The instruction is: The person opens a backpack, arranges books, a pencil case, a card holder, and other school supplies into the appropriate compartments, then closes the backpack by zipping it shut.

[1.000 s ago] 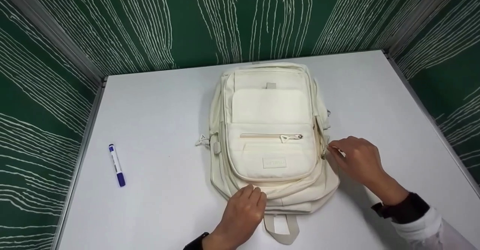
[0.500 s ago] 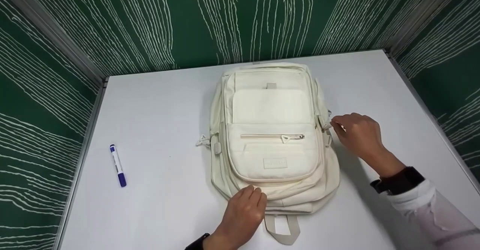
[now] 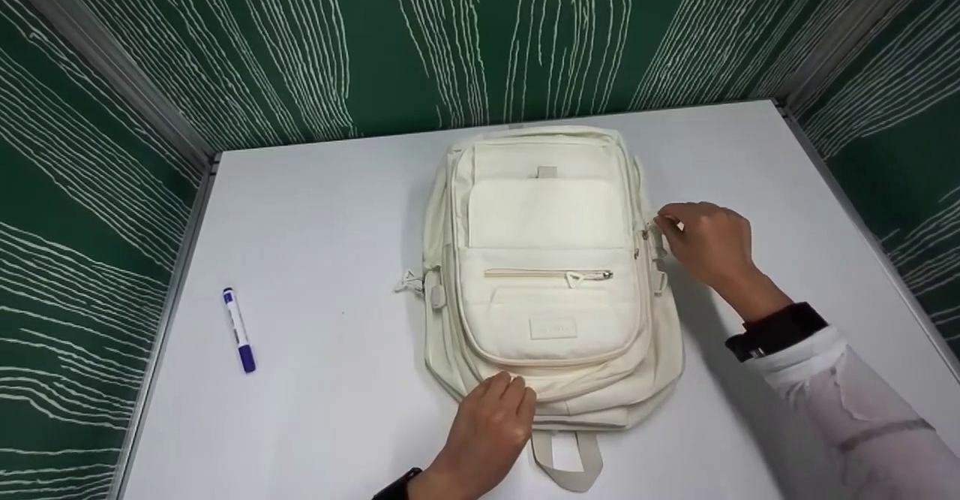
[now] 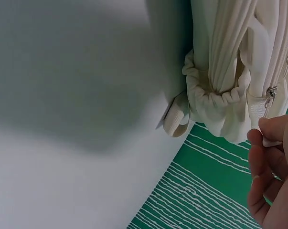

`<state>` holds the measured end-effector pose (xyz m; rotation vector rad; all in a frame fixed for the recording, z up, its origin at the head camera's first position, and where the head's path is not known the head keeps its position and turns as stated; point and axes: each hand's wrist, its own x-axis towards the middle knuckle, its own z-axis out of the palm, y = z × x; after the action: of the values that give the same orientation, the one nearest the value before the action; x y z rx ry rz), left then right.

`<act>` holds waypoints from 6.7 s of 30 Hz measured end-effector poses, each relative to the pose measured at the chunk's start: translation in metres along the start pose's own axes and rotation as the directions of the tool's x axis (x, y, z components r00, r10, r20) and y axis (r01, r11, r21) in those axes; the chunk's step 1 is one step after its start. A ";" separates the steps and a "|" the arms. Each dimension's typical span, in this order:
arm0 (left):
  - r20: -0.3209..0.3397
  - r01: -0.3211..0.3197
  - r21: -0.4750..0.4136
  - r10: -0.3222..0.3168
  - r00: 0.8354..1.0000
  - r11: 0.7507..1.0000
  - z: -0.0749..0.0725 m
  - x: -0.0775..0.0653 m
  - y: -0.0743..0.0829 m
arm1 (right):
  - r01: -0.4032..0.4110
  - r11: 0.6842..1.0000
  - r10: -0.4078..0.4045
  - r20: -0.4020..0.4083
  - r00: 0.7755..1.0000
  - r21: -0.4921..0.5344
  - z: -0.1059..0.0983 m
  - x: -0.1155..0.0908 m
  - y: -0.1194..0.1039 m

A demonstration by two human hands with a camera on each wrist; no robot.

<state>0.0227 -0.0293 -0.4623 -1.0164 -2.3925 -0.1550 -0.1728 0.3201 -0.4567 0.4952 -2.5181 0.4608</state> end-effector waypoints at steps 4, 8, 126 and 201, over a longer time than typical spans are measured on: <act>0.000 -0.004 0.008 0.004 1.000 1.000 0.000 0.000 0.000 | -0.060 0.998 0.058 0.070 0.996 0.029 0.002 0.001 0.000; 0.012 -0.006 0.006 0.006 1.000 1.000 0.000 0.000 -0.001 | -0.148 0.987 0.139 0.142 0.980 0.054 -0.002 0.001 -0.001; -0.167 -0.023 -0.071 0.011 0.986 0.997 0.006 0.024 -0.024 | 0.106 0.963 -0.101 -0.033 0.994 0.246 -0.061 -0.133 -0.101; -0.255 -0.064 -0.321 -0.021 0.967 0.945 -0.006 0.022 -0.006 | -0.001 0.766 -0.055 0.066 0.996 0.643 -0.037 -0.111 -0.215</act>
<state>0.0082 -0.0211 -0.4457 -1.0930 -2.1589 -0.6555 0.0233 0.1754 -0.4413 0.8115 -2.3682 1.3420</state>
